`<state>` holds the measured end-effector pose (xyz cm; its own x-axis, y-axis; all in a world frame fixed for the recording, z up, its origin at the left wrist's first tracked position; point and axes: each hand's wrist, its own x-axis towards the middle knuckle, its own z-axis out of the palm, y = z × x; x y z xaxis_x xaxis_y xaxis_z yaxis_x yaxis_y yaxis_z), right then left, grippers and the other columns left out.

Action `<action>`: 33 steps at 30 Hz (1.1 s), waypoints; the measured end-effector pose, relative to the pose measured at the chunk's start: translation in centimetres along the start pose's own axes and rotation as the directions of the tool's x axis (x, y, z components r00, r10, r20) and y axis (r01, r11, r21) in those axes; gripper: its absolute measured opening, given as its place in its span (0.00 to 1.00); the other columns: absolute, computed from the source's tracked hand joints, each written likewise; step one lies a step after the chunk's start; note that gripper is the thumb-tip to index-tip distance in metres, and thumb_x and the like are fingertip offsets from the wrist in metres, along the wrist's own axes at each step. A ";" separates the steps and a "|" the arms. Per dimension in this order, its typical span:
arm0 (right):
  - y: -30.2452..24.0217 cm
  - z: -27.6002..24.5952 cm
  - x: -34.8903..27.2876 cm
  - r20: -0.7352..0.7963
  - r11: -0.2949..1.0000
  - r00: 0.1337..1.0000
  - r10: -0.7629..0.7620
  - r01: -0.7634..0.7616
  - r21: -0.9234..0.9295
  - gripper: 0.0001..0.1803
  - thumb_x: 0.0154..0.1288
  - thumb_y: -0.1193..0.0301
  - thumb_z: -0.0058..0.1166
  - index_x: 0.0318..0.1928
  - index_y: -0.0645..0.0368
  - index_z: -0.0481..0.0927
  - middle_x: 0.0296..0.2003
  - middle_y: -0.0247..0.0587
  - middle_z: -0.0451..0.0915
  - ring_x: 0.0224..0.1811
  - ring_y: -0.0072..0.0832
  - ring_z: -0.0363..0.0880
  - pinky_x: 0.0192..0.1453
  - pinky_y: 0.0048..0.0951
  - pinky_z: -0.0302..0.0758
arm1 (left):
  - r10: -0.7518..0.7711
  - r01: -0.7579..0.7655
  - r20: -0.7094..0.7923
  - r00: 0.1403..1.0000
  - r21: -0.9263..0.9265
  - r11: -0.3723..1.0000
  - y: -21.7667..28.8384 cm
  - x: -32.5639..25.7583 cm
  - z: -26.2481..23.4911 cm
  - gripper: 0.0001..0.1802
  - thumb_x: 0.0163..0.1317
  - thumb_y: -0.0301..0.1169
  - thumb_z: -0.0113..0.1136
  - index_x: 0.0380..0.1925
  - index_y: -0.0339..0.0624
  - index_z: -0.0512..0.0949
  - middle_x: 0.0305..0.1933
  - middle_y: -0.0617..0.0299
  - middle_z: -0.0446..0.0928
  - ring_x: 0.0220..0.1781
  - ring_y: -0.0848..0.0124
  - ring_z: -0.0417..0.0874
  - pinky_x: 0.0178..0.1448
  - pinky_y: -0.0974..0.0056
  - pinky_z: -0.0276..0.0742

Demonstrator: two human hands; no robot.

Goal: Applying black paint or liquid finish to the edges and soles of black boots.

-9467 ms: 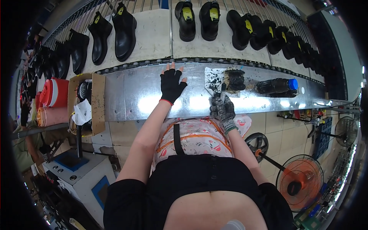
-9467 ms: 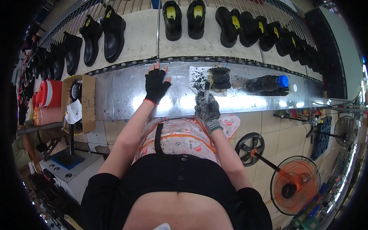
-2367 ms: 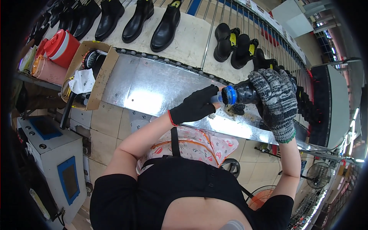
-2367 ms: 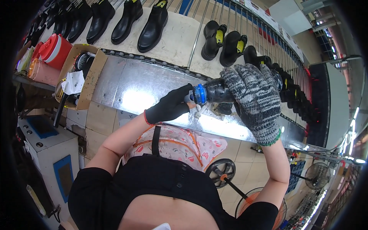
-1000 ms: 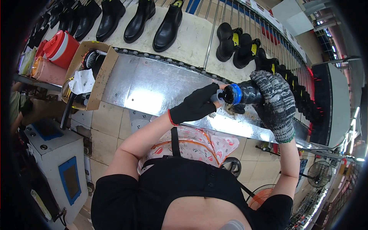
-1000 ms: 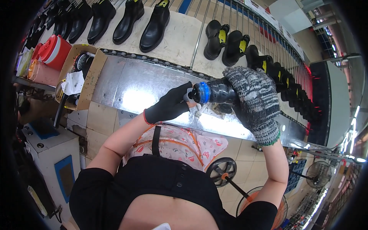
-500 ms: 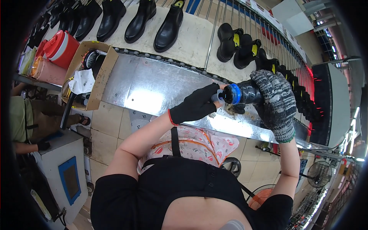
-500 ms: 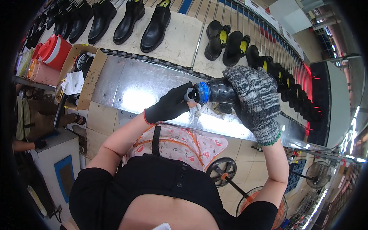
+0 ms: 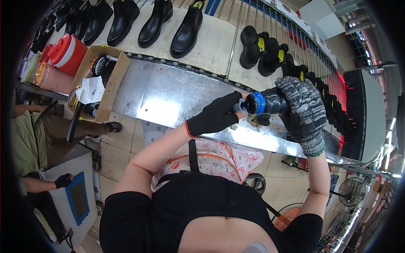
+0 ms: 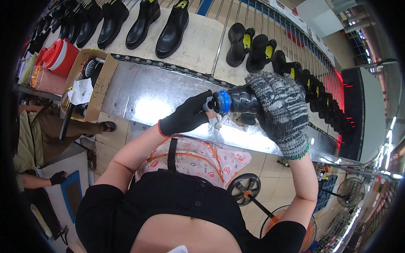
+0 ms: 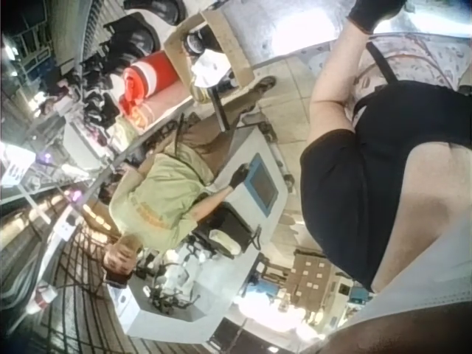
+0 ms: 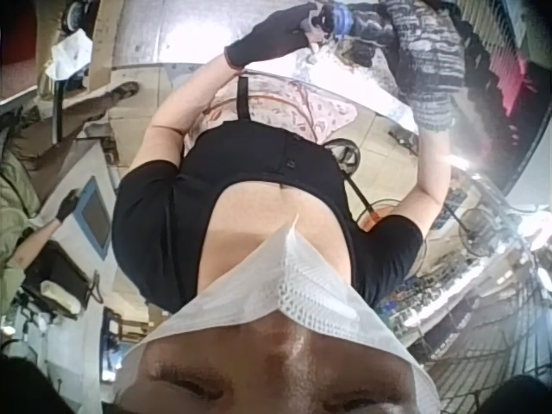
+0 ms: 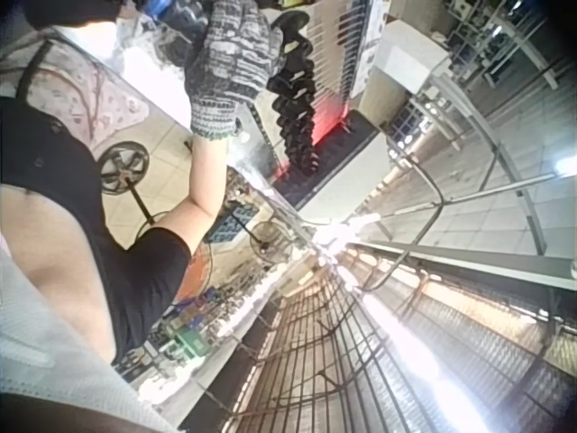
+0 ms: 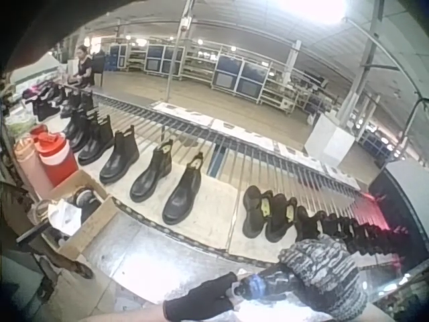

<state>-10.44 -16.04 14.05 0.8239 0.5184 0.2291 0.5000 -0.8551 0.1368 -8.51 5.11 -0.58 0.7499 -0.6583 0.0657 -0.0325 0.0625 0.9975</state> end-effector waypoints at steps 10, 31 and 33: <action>0.0 0.0 0.3 0.023 1.000 1.000 0.014 -0.014 -0.001 0.26 0.46 0.71 0.60 0.51 0.50 0.76 0.45 0.41 0.78 0.51 0.39 0.75 0.59 0.45 0.64 | -0.023 0.023 0.022 0.999 -0.009 1.000 0.0 0.1 -0.1 0.20 0.59 0.29 0.57 0.52 0.37 0.68 0.40 0.58 0.75 0.41 0.71 0.75 0.47 0.66 0.71; 0.1 0.4 0.0 0.022 0.999 0.999 0.037 -0.037 0.022 0.26 0.46 0.72 0.60 0.51 0.50 0.76 0.46 0.41 0.78 0.50 0.39 0.75 0.60 0.45 0.64 | -0.002 0.002 0.021 1.000 -0.039 0.999 0.7 0.1 -0.1 0.19 0.60 0.28 0.57 0.51 0.37 0.69 0.37 0.62 0.74 0.39 0.76 0.72 0.45 0.69 0.70; 0.2 0.6 -0.1 0.019 0.999 0.999 0.033 -0.034 0.037 0.27 0.46 0.71 0.61 0.51 0.51 0.76 0.45 0.42 0.78 0.50 0.39 0.75 0.60 0.45 0.65 | -0.012 0.013 0.018 1.000 -0.058 0.998 0.4 0.0 0.1 0.19 0.60 0.28 0.57 0.52 0.37 0.68 0.38 0.62 0.74 0.39 0.76 0.72 0.46 0.69 0.70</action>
<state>-10.32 -16.26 13.47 0.8451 0.4896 0.2149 0.4813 -0.8716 0.0929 -8.56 5.08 -0.21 0.7385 -0.6721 0.0544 0.0157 0.0978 0.9951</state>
